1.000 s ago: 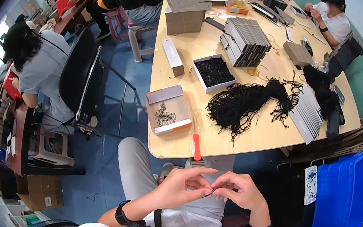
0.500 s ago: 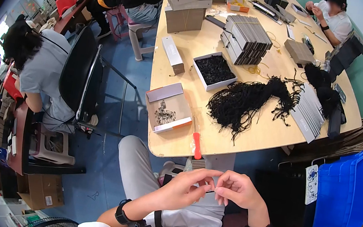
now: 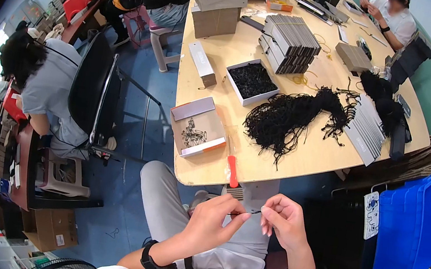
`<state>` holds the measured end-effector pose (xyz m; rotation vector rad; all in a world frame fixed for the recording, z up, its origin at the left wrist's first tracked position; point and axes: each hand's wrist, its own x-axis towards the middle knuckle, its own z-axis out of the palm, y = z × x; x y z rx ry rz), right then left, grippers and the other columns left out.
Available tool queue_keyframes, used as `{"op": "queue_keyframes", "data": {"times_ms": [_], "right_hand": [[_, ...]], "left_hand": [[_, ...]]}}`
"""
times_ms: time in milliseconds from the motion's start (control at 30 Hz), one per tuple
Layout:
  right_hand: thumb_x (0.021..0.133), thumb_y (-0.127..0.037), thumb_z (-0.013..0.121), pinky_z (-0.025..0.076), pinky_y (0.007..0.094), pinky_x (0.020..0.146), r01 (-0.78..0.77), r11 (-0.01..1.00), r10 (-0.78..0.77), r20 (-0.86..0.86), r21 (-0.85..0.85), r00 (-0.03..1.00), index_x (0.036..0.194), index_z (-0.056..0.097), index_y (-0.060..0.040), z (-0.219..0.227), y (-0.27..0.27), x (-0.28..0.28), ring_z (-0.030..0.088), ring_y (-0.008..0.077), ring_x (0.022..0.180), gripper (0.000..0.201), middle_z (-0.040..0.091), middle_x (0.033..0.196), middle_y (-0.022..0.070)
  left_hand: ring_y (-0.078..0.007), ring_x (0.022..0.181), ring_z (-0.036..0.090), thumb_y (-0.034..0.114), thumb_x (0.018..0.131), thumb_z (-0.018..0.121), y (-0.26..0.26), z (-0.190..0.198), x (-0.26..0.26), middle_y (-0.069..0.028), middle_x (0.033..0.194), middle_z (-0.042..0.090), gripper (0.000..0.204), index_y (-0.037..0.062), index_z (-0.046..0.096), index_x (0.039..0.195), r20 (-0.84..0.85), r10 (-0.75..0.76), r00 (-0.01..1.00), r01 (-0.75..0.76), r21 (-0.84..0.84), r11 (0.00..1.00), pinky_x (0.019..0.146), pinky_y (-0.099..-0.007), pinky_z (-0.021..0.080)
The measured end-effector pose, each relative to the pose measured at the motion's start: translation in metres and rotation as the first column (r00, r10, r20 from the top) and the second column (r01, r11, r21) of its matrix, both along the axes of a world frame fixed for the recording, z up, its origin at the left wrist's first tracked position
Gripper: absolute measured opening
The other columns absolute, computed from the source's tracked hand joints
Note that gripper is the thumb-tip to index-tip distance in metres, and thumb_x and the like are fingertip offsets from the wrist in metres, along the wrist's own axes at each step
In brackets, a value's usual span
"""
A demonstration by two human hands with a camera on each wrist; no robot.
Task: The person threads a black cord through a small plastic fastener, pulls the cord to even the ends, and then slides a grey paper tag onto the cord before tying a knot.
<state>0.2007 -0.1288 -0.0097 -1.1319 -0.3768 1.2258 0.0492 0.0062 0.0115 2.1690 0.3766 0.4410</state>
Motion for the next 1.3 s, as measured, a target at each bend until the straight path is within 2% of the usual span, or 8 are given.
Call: {"op": "queue_keyframes", "data": {"times_ms": [167, 500, 667, 700, 767, 867, 1000, 1300], "right_hand": [[0.087, -0.006, 0.063, 0.046, 0.0212, 0.048, 0.01, 1.0, -0.005, -0.172, 0.026, 0.985, 0.091, 0.059, 0.0008, 0.0, 0.002, 0.0, 0.058, 0.0111, 0.054, 0.009, 0.062, 0.07, 0.0074], [0.087, -0.007, 0.063, 0.047, 0.0215, 0.046, 0.05, 0.997, -0.038, -0.214, 0.053, 0.976, 0.09, 0.057, 0.0, -0.006, 0.002, -0.004, 0.057, 0.01, 0.058, 0.009, 0.06, 0.071, 0.0056], [0.09, -0.007, 0.061, 0.048, 0.0216, 0.049, 0.087, 0.996, -0.087, 0.113, 0.001, 0.99, 0.092, 0.056, 0.0011, -0.007, 0.003, -0.018, 0.057, 0.0086, 0.061, 0.01, 0.059, 0.077, 0.0046], [0.09, -0.008, 0.06, 0.049, 0.0211, 0.051, 0.094, 0.996, -0.094, 0.114, 0.011, 0.989, 0.094, 0.056, 0.002, -0.005, 0.003, -0.022, 0.057, 0.0082, 0.063, 0.011, 0.059, 0.079, 0.0048], [0.09, -0.007, 0.06, 0.049, 0.021, 0.051, 0.105, 0.994, -0.105, 0.131, 0.012, 0.986, 0.094, 0.056, 0.0021, -0.002, 0.003, -0.025, 0.057, 0.0081, 0.063, 0.011, 0.059, 0.079, 0.0048], [0.09, -0.007, 0.06, 0.048, 0.0206, 0.051, 0.104, 0.995, -0.102, 0.16, -0.001, 0.982, 0.093, 0.056, 0.0024, -0.001, 0.002, -0.025, 0.057, 0.0078, 0.064, 0.011, 0.059, 0.078, 0.0047], [0.089, -0.005, 0.06, 0.049, 0.0207, 0.052, 0.016, 0.998, -0.009, 0.135, -0.053, 0.991, 0.093, 0.057, 0.0022, -0.001, -0.002, -0.019, 0.058, 0.0084, 0.067, 0.009, 0.058, 0.081, 0.0048], [0.093, -0.008, 0.056, 0.05, 0.025, 0.066, -0.068, 0.992, 0.065, 0.029, 0.108, 0.997, 0.098, 0.052, 0.0, 0.002, 0.0, -0.027, 0.057, 0.0101, 0.076, 0.011, 0.055, 0.085, 0.0041]], "left_hand": [[-0.0035, 0.058, 0.049, 0.015, 0.091, 0.059, -0.006, -0.01, -0.001, 0.0009, 0.068, 0.055, 0.016, 0.0021, 0.056, 0.083, -0.101, 0.083, 0.991, -0.13, -0.84, 0.526, 0.05, -0.0198, 0.04], [0.0005, 0.059, 0.037, 0.017, 0.092, 0.06, -0.018, -0.011, -0.001, 0.0079, 0.067, 0.049, 0.017, 0.0027, 0.061, 0.082, -0.084, 0.187, 0.979, -0.184, -0.765, 0.617, 0.051, -0.0158, 0.026], [-0.0006, 0.056, 0.038, 0.01, 0.087, 0.065, -0.015, -0.015, -0.001, 0.0063, 0.066, 0.05, 0.014, 0.0002, 0.068, 0.097, -0.083, 0.228, 0.97, -0.107, -0.99, 0.095, 0.048, -0.0176, 0.026], [-0.0006, 0.056, 0.038, 0.01, 0.087, 0.065, -0.018, -0.018, 0.0, 0.0063, 0.066, 0.05, 0.014, 0.0002, 0.068, 0.097, -0.083, 0.226, 0.971, -0.107, -0.99, 0.095, 0.048, -0.0176, 0.026], [-0.0017, 0.056, 0.044, 0.007, 0.086, 0.066, -0.024, -0.025, 0.0, 0.0021, 0.07, 0.054, 0.014, -0.001, 0.069, 0.096, -0.036, 0.256, 0.966, -0.214, -0.67, 0.711, 0.048, -0.0178, 0.032], [-0.0016, 0.058, 0.045, 0.006, 0.084, 0.068, -0.027, -0.022, -0.001, 0.0013, 0.075, 0.057, 0.009, -0.0017, 0.07, 0.088, -0.024, 0.268, 0.963, -0.245, -0.495, 0.834, 0.048, -0.0174, 0.033], [-0.0006, 0.06, 0.046, 0.006, 0.084, 0.068, -0.024, -0.027, -0.003, 0.0012, 0.076, 0.058, 0.009, -0.0014, 0.068, 0.089, 0.006, 0.209, 0.978, -0.177, -0.506, 0.844, 0.048, -0.0168, 0.032], [-0.0015, 0.054, 0.042, 0.012, 0.084, 0.066, -0.015, -0.027, -0.005, 0.0033, 0.073, 0.055, 0.012, 0.0027, 0.06, 0.09, 0.016, 0.066, 0.998, -0.009, -0.929, 0.37, 0.049, -0.0176, 0.032]]}}
